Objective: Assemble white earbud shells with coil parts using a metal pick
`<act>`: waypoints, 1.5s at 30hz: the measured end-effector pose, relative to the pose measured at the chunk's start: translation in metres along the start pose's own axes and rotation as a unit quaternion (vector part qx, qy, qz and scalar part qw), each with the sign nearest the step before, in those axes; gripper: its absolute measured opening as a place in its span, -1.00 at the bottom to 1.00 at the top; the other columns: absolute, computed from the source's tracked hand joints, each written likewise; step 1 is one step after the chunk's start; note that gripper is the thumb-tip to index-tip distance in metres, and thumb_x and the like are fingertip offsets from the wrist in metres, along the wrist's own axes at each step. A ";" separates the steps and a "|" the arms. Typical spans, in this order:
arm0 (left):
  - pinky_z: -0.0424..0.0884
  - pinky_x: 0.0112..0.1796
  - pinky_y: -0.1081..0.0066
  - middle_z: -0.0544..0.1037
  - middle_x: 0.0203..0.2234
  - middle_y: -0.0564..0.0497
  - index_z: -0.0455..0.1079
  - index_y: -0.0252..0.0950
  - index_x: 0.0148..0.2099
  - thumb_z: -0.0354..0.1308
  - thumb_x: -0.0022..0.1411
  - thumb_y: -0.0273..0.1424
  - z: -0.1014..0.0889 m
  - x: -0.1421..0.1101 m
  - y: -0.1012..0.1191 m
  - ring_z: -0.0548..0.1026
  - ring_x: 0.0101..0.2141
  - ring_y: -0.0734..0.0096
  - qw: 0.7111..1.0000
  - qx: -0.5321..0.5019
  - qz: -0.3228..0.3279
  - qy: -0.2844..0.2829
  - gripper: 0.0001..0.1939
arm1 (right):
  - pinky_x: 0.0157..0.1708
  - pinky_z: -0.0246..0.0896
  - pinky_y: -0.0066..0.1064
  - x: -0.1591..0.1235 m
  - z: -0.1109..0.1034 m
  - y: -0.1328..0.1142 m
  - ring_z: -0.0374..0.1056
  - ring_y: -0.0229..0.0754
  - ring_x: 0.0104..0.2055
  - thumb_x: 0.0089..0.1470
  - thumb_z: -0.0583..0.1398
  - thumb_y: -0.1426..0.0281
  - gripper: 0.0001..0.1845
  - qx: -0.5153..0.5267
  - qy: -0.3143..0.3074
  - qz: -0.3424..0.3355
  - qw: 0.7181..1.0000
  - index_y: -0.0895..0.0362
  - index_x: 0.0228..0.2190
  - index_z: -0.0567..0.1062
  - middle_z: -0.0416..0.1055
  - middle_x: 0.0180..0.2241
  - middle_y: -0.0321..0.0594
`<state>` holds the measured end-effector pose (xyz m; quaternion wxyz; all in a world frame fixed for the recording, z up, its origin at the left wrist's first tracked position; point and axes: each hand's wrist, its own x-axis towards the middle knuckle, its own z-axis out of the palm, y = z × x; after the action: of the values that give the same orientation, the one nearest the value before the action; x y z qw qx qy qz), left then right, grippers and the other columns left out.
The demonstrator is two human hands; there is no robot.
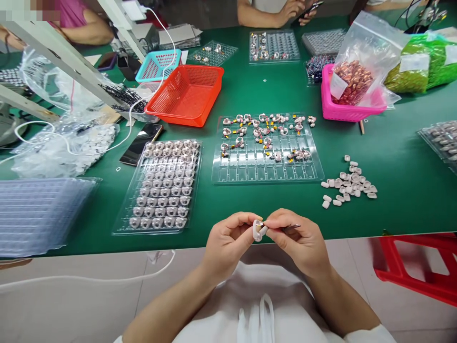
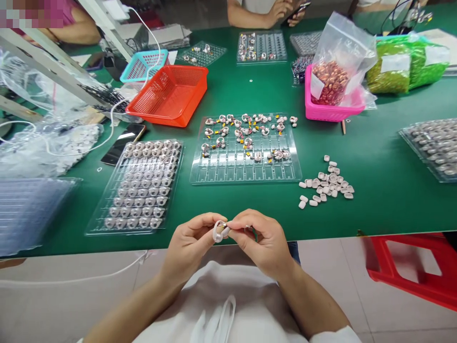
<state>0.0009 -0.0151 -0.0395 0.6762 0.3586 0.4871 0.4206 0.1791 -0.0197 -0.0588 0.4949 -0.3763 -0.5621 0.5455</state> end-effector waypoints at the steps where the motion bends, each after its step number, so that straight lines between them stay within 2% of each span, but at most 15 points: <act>1: 0.45 -0.33 0.62 0.58 -0.41 0.02 0.58 -0.29 -0.25 0.35 0.13 -0.32 0.000 0.000 0.001 0.49 -0.39 0.59 1.000 0.016 0.015 0.005 -0.84 | -0.35 0.27 -0.43 0.000 0.000 0.001 0.40 -0.25 -0.25 0.18 0.23 0.60 -0.65 0.006 0.002 0.004 1.000 -0.08 -0.12 0.56 0.45 -0.24 -0.24; 6: 0.41 -0.36 0.68 0.59 -0.38 0.04 0.61 -0.23 -0.23 0.34 0.13 -0.39 -0.001 0.000 -0.002 0.49 -0.39 0.63 0.993 0.079 0.087 0.023 -0.88 | -0.30 0.30 -0.42 -0.002 0.002 0.003 0.41 -0.26 -0.23 0.19 0.23 0.60 -0.66 0.040 0.011 0.010 0.999 -0.07 -0.13 0.56 0.45 -0.24 -0.24; 10: 0.42 -0.34 0.62 0.58 -0.43 0.01 0.61 -0.24 -0.21 0.34 0.13 -0.44 -0.001 0.000 -0.005 0.49 -0.39 0.58 0.985 0.108 0.133 0.027 -0.87 | -0.29 0.33 -0.39 -0.002 0.002 0.004 0.42 -0.23 -0.23 0.19 0.23 0.60 -0.68 0.050 0.019 0.009 0.999 -0.04 -0.14 0.57 0.45 -0.23 -0.22; 16: 0.44 -0.33 0.52 0.61 -0.42 -0.03 0.62 -0.26 -0.20 0.34 0.11 -0.50 0.002 0.000 -0.005 0.51 -0.38 0.50 0.969 0.149 0.192 0.044 -0.83 | -0.32 0.34 -0.40 -0.003 0.000 0.004 0.42 -0.23 -0.25 0.17 0.24 0.61 -0.70 0.020 0.030 0.000 0.999 0.00 -0.15 0.58 0.46 -0.25 -0.20; 22: 0.45 -0.33 0.55 0.62 -0.40 -0.02 0.62 -0.21 -0.15 0.33 0.09 -0.58 0.002 0.000 -0.008 0.52 -0.37 0.52 0.953 0.178 0.244 0.036 -0.73 | -0.29 0.36 -0.39 -0.002 -0.001 0.004 0.44 -0.22 -0.23 0.18 0.25 0.56 -0.76 0.026 0.032 0.014 0.999 0.02 -0.18 0.59 0.47 -0.25 -0.20; 27: 0.43 -0.34 0.58 0.59 -0.45 0.06 0.61 -0.14 -0.10 0.29 0.11 -0.64 0.004 0.001 -0.008 0.49 -0.40 0.58 0.944 0.194 0.266 0.023 -0.64 | -0.28 0.38 -0.44 0.001 -0.003 0.000 0.45 -0.25 -0.25 0.18 0.29 0.45 -0.90 0.036 0.037 0.064 0.997 0.09 -0.23 0.59 0.49 -0.29 -0.19; 31: 0.43 -0.33 0.57 0.59 -0.46 0.02 0.60 -0.19 -0.07 0.26 0.15 -0.61 0.005 0.001 -0.004 0.49 -0.40 0.57 0.934 0.230 0.274 0.008 -0.67 | -0.23 0.38 -0.48 0.003 -0.008 -0.004 0.46 -0.26 -0.22 0.21 0.27 0.39 -0.81 0.042 0.003 0.114 0.993 0.05 -0.12 0.60 0.52 -0.23 -0.21; 35: 0.45 -0.32 0.56 0.60 -0.43 -0.01 0.59 -0.18 -0.02 0.22 0.20 -0.58 0.004 0.000 -0.002 0.50 -0.39 0.55 0.930 0.260 0.259 -0.005 -0.67 | -0.27 0.37 -0.46 0.004 -0.010 -0.004 0.44 -0.24 -0.24 0.21 0.28 0.36 -0.80 0.040 -0.001 0.121 0.992 0.12 -0.14 0.62 0.51 -0.25 -0.15; 40: 0.46 -0.30 0.58 0.62 -0.38 0.00 0.56 -0.13 0.04 0.17 0.23 -0.59 0.004 0.000 -0.001 0.53 -0.35 0.55 0.923 0.278 0.265 -0.019 -0.60 | -0.31 0.39 -0.48 0.004 -0.010 -0.003 0.44 -0.29 -0.32 0.21 0.27 0.39 -0.82 0.086 -0.001 0.119 0.989 0.13 -0.14 0.60 0.49 -0.28 -0.17; 45: 0.47 -0.28 0.57 0.62 -0.37 -0.02 0.53 -0.14 0.08 0.12 0.25 -0.61 0.004 -0.002 0.001 0.53 -0.33 0.54 0.918 0.288 0.271 -0.039 -0.58 | -0.29 0.39 -0.44 0.003 -0.010 -0.004 0.43 -0.25 -0.29 0.23 0.24 0.37 -0.82 0.065 -0.002 0.120 0.991 0.13 -0.14 0.59 0.48 -0.28 -0.16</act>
<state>0.0046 -0.0164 -0.0368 0.4222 0.6720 0.4444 0.4155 0.1887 -0.0146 -0.0557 0.4485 -0.4073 -0.4772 0.6366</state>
